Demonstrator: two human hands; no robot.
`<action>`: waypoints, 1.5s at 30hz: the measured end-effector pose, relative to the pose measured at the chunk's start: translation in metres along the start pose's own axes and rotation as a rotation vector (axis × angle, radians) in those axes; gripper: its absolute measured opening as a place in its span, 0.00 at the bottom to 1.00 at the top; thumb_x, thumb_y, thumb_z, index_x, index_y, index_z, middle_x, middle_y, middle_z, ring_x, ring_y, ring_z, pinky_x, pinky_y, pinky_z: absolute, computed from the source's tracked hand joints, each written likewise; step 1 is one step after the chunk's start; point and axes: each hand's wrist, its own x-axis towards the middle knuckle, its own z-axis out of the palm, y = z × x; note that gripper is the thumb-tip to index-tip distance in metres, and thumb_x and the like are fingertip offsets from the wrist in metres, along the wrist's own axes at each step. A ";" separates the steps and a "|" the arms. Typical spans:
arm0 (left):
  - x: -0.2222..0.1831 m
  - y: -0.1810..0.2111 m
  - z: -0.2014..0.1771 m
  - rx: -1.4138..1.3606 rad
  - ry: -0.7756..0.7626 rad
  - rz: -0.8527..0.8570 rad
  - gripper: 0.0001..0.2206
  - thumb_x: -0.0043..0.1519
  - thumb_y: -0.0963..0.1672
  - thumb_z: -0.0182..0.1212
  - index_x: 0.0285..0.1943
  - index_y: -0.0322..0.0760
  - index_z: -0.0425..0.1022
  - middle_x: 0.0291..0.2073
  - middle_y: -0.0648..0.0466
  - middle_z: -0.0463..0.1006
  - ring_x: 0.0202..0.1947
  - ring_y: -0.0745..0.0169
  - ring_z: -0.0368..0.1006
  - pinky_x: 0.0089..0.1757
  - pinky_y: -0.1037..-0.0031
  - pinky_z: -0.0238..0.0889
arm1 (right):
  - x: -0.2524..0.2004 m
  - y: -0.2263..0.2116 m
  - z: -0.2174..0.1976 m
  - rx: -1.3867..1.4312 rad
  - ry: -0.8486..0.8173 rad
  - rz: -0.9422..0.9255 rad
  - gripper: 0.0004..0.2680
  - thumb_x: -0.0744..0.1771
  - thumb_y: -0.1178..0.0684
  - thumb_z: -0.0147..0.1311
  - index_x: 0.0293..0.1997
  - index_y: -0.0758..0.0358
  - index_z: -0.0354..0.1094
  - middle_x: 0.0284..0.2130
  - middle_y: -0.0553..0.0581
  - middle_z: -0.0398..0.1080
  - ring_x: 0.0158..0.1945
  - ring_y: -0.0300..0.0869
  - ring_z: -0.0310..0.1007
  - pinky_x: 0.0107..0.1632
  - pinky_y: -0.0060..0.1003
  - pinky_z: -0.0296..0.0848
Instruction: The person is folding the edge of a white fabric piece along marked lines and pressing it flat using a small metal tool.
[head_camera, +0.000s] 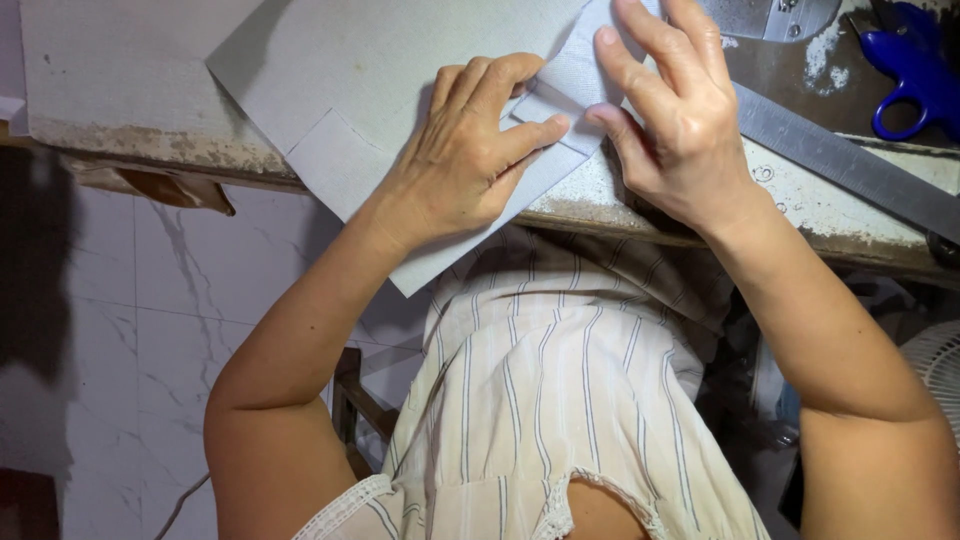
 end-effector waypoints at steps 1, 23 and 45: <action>0.000 0.000 -0.001 -0.011 -0.002 -0.005 0.11 0.66 0.39 0.62 0.57 0.41 0.79 0.57 0.39 0.65 0.50 0.42 0.66 0.46 0.57 0.56 | 0.001 -0.002 0.000 -0.019 0.057 -0.032 0.13 0.76 0.56 0.53 0.67 0.76 0.62 0.59 0.83 0.65 0.63 0.76 0.63 0.65 0.70 0.68; -0.001 0.005 -0.008 0.015 -0.025 -0.012 0.17 0.64 0.35 0.61 0.61 0.39 0.76 0.66 0.35 0.62 0.59 0.36 0.67 0.52 0.52 0.60 | 0.006 -0.001 0.000 -0.134 -0.033 -0.114 0.06 0.72 0.64 0.57 0.55 0.68 0.73 0.49 0.63 0.78 0.59 0.65 0.73 0.55 0.61 0.62; 0.004 0.004 -0.006 0.005 0.019 0.014 0.15 0.63 0.33 0.57 0.57 0.34 0.77 0.53 0.35 0.73 0.58 0.38 0.69 0.55 0.53 0.60 | 0.015 -0.006 -0.003 -0.096 -0.115 -0.111 0.05 0.73 0.64 0.54 0.53 0.71 0.75 0.54 0.65 0.77 0.62 0.68 0.72 0.63 0.63 0.59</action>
